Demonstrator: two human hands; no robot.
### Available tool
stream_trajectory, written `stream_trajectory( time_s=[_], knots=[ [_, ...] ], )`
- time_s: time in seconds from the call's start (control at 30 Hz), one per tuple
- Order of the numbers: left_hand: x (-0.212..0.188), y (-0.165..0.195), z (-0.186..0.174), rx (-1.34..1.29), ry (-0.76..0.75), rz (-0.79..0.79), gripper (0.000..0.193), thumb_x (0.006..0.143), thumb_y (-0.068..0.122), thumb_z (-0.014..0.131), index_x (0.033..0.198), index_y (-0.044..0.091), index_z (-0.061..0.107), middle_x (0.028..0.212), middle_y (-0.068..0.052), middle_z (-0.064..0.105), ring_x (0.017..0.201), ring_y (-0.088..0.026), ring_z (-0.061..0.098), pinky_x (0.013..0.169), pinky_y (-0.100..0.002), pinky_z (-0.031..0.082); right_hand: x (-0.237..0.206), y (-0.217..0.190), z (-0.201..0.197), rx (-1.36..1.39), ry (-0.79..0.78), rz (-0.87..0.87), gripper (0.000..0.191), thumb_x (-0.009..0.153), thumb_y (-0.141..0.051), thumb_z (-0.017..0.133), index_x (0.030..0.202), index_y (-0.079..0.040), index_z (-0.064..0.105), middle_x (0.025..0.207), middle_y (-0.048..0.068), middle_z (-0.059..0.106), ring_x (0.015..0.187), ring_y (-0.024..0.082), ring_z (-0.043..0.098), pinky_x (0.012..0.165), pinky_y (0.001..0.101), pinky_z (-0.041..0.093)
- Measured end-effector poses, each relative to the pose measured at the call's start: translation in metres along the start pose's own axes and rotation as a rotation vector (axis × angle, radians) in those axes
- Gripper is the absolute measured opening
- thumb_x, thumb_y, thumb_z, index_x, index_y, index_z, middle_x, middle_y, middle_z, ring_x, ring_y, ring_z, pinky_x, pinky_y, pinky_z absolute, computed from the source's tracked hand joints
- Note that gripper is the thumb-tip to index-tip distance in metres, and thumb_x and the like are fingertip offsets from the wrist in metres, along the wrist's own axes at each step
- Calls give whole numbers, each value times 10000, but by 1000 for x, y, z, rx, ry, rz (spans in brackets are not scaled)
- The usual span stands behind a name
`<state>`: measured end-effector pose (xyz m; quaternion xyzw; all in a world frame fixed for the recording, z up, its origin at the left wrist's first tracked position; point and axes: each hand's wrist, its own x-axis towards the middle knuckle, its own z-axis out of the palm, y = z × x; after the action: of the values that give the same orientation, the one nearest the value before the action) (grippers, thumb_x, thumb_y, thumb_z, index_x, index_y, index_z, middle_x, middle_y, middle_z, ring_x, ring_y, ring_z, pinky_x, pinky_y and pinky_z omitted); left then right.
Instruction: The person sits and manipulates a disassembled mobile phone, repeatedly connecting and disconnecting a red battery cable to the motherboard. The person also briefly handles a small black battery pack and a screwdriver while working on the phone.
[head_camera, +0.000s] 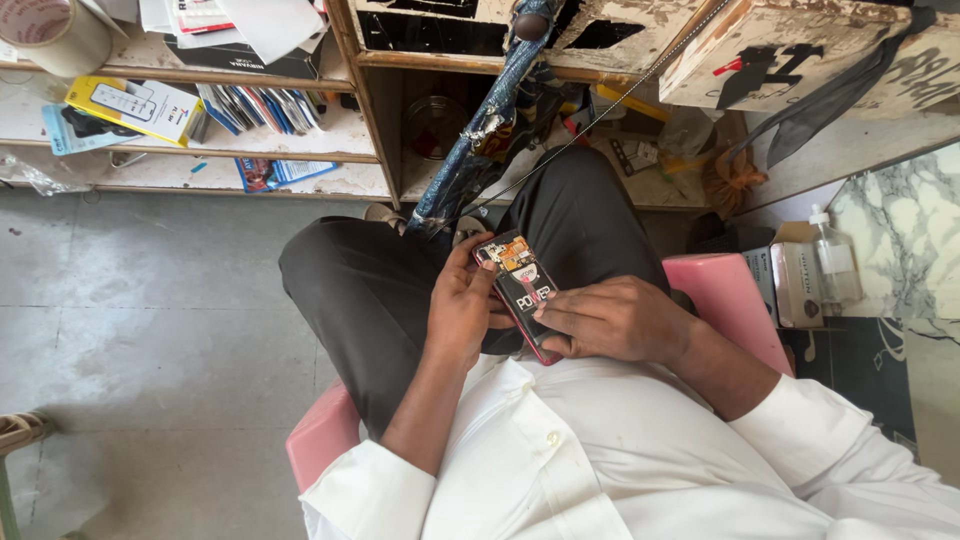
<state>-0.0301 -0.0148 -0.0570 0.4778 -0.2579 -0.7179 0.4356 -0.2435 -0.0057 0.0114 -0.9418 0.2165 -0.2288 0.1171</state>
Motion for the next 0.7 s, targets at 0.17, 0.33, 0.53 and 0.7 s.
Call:
stream_trajectory(
  time_s=[0.17,0.33,0.53,0.7],
  knots=[
    [0,3,-1,6,20,0,433,1022,137,483,1451,83,459,1043,-133,728,648,-167,730,487,-288,607,0,-1,4,-20,38,-24,324,879,-272,804,1039,2,743,1003,119,753,875,246,758,737,346,626],
    [-1,0,0,75,34,53,421,1035,135,507,1452,86,486,973,-133,712,634,-153,698,472,-287,583,-3,-3,6,-48,101,-15,246,917,-203,788,1060,-12,731,1049,94,752,919,228,765,773,335,636],
    [1,-1,-1,102,91,58,409,1015,119,516,1424,117,513,918,-118,689,630,-170,709,472,-307,604,-9,2,-2,-45,87,-83,268,888,-172,763,1132,-65,735,1163,123,712,984,249,755,786,339,642],
    [-1,0,2,66,113,62,414,999,102,508,1412,117,506,904,-124,693,613,-196,712,475,-318,604,-12,0,-3,-76,86,-15,342,816,-194,777,1136,-84,729,1152,140,683,937,264,746,731,357,624]
  ],
)
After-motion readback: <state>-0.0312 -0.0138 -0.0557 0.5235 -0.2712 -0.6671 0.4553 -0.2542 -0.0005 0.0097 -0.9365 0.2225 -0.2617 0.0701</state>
